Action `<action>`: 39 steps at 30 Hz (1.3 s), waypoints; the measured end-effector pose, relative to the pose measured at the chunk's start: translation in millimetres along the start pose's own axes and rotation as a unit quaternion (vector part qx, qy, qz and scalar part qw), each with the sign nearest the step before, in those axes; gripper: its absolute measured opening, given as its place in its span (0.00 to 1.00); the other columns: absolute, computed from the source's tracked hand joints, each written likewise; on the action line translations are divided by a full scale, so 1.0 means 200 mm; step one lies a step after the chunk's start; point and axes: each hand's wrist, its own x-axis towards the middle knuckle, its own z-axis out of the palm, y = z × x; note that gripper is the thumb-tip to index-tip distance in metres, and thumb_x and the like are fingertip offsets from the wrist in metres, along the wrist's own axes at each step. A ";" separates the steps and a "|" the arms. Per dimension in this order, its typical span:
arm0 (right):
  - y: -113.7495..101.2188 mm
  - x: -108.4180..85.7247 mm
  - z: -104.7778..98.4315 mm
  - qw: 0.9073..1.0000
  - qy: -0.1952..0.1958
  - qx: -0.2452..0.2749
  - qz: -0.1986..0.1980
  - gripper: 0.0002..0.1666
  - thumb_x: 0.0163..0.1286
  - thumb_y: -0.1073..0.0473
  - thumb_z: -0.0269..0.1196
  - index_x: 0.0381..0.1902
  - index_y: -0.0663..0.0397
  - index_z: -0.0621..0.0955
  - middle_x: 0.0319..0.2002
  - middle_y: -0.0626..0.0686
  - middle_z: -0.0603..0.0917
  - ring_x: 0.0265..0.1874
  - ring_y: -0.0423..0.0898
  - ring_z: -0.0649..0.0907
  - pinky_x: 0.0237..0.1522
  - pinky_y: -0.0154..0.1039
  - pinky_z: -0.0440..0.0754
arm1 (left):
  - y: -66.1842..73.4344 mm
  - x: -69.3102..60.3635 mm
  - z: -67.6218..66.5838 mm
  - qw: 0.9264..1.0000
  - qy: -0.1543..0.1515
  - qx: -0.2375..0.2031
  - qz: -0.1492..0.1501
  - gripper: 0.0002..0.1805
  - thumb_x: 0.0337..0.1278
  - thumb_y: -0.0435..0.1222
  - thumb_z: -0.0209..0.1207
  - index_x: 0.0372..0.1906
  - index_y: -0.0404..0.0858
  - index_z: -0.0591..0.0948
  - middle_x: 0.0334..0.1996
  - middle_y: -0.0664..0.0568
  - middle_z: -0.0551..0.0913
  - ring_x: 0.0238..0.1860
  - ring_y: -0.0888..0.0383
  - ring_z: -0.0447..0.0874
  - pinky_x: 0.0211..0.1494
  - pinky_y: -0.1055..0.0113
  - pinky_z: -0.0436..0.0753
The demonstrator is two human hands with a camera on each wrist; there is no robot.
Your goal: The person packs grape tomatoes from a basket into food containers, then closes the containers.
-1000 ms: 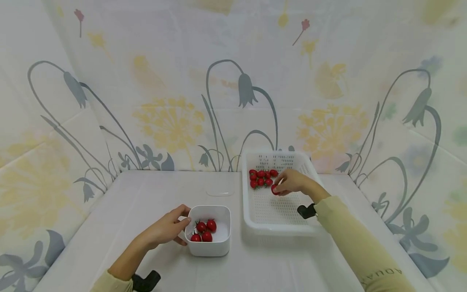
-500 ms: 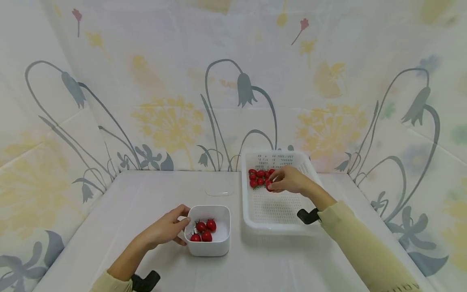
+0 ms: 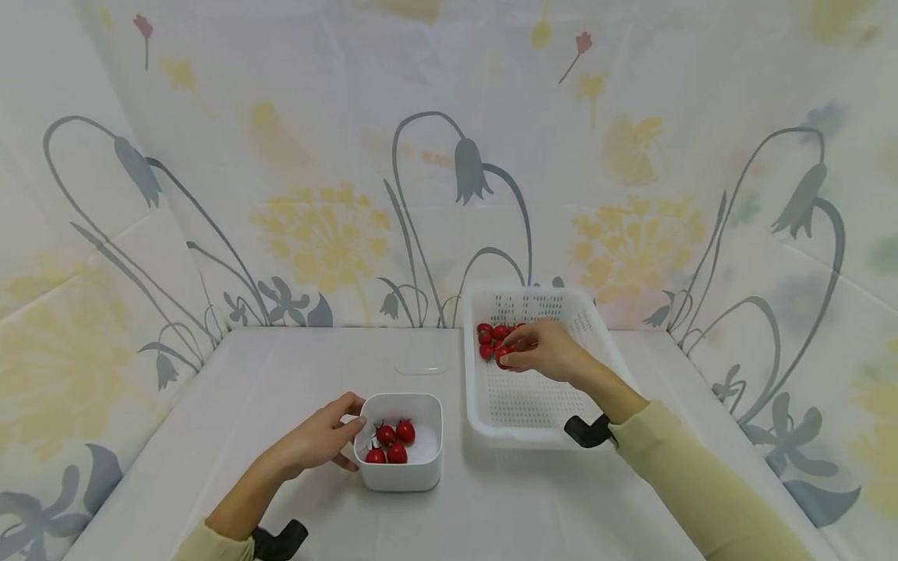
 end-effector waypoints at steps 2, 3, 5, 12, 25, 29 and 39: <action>-0.02 -0.01 0.02 1.000 -0.002 0.009 -0.004 0.20 0.68 0.59 0.70 0.53 0.67 0.83 0.39 0.54 0.89 0.36 0.47 0.90 0.49 0.47 0.88 | 0.00 0.00 0.00 1.000 0.000 0.001 0.000 0.16 0.77 0.32 0.51 0.62 0.30 0.70 0.63 0.31 0.72 0.49 0.43 0.83 0.35 0.54 0.91; -0.03 -0.01 0.03 1.000 -0.003 0.013 -0.007 0.20 0.69 0.59 0.69 0.53 0.67 0.83 0.40 0.55 0.89 0.37 0.47 0.90 0.49 0.47 0.88 | 0.00 0.00 0.00 1.000 0.001 0.001 0.000 0.16 0.77 0.32 0.51 0.62 0.30 0.70 0.63 0.32 0.72 0.48 0.43 0.83 0.35 0.54 0.91; -0.05 -0.02 0.05 1.000 -0.008 0.022 -0.012 0.19 0.69 0.60 0.69 0.53 0.67 0.83 0.40 0.55 0.89 0.37 0.47 0.90 0.50 0.47 0.88 | 0.00 0.00 0.00 1.000 0.001 0.001 0.000 0.16 0.77 0.32 0.51 0.62 0.31 0.70 0.63 0.32 0.72 0.48 0.43 0.83 0.35 0.54 0.91; -0.11 -0.05 0.13 0.999 -0.011 0.029 -0.029 0.16 0.68 0.59 0.69 0.51 0.61 0.85 0.40 0.51 0.90 0.38 0.46 0.90 0.48 0.44 0.88 | 0.00 0.00 0.00 1.000 0.003 0.003 -0.001 0.16 0.77 0.32 0.51 0.62 0.31 0.70 0.62 0.33 0.73 0.49 0.43 0.83 0.35 0.54 0.91; -0.18 -0.06 0.31 0.997 -0.043 0.026 -0.064 0.15 0.69 0.58 0.69 0.51 0.58 0.86 0.38 0.50 0.89 0.36 0.44 0.88 0.43 0.41 0.88 | -0.01 0.00 0.00 1.000 0.003 0.000 -0.001 0.16 0.77 0.33 0.52 0.62 0.31 0.70 0.62 0.32 0.73 0.50 0.42 0.83 0.35 0.54 0.91; -0.21 -0.06 0.38 0.996 -0.053 0.017 -0.072 0.15 0.69 0.57 0.70 0.51 0.57 0.86 0.38 0.49 0.89 0.35 0.42 0.87 0.41 0.39 0.88 | -0.01 0.00 0.00 1.000 0.003 -0.001 -0.001 0.16 0.77 0.32 0.51 0.63 0.31 0.70 0.63 0.32 0.73 0.50 0.43 0.83 0.35 0.54 0.91; -0.24 -0.03 0.49 0.993 -0.067 -0.002 -0.094 0.13 0.68 0.59 0.70 0.49 0.58 0.87 0.38 0.49 0.88 0.34 0.42 0.85 0.37 0.34 0.86 | -0.01 0.00 0.00 1.000 0.005 0.000 0.000 0.16 0.77 0.32 0.51 0.63 0.31 0.70 0.64 0.32 0.72 0.51 0.42 0.83 0.35 0.54 0.91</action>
